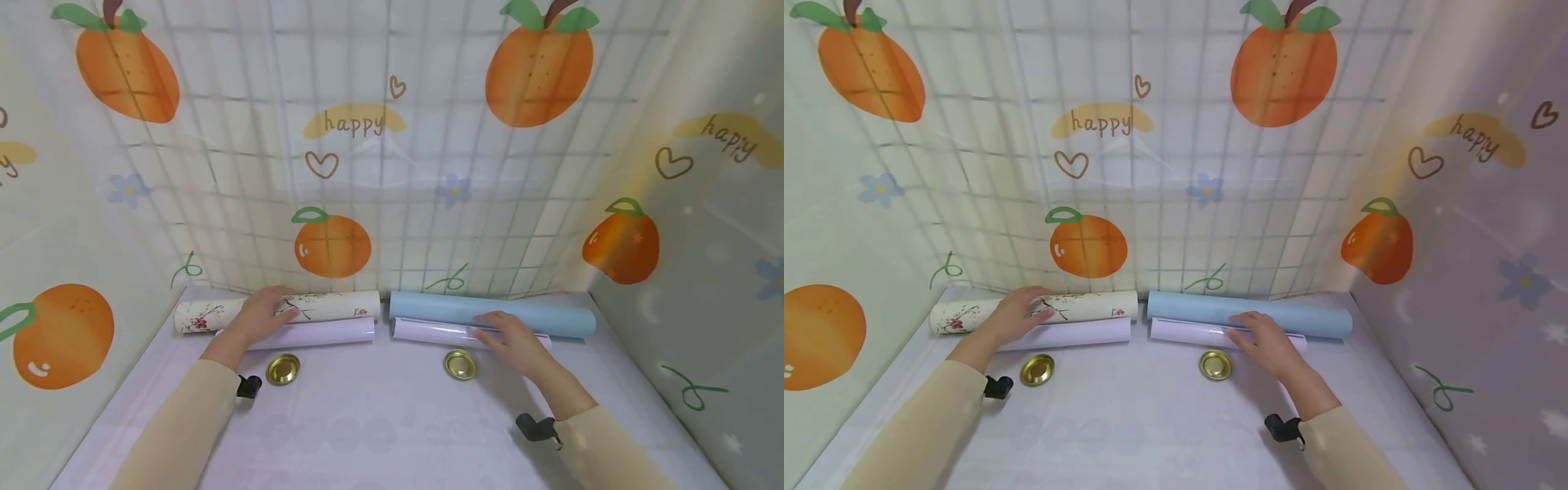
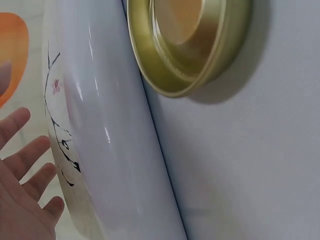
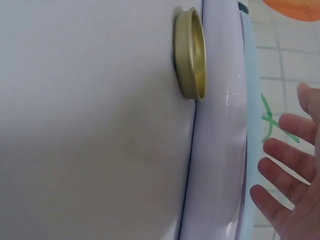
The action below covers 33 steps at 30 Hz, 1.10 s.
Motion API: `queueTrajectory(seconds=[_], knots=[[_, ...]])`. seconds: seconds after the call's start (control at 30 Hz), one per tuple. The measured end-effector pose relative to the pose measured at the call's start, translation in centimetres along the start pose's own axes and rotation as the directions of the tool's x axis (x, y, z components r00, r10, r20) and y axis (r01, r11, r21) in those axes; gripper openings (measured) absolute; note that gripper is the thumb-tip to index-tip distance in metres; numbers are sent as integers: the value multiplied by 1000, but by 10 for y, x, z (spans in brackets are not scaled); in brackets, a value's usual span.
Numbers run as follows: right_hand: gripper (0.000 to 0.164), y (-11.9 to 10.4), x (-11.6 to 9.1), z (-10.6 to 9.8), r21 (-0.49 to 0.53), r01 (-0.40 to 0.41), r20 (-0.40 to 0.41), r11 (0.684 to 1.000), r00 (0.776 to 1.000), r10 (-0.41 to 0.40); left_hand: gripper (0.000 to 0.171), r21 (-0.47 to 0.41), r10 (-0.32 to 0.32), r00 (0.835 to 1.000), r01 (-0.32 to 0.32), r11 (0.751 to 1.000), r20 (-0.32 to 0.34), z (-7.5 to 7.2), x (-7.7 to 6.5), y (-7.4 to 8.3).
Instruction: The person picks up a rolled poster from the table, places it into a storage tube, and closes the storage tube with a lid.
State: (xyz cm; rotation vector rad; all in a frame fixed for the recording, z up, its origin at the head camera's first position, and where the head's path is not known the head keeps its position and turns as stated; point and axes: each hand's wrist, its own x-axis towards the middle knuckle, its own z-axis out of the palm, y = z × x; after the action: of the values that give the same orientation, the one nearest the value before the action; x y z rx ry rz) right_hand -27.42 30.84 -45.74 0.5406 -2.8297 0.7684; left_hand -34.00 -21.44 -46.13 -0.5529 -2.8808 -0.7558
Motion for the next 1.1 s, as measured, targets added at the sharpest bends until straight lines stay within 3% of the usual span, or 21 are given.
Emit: queueTrajectory(seconds=[0.37,0.6,0.8,0.93,1.1], knots=[[41,6,4,5,-15,10,-2,1000,1000,-10,55,-28,-62,998,63,998,31,0,12,-6],[38,4,4,5,-30,14,-19,999,1000,-15,54,-5,-55,998,56,998,29,-1,15,-14],[38,5,4,5,-37,-3,-1,999,1000,3,59,-15,-117,990,119,993,77,-1,15,-17],[39,8,5,8,-44,-8,16,999,1000,8,56,-15,-123,988,125,992,94,1,17,-19],[33,9,9,13,-50,45,15,998,999,-44,54,-1,-119,987,120,993,108,2,19,-20]])
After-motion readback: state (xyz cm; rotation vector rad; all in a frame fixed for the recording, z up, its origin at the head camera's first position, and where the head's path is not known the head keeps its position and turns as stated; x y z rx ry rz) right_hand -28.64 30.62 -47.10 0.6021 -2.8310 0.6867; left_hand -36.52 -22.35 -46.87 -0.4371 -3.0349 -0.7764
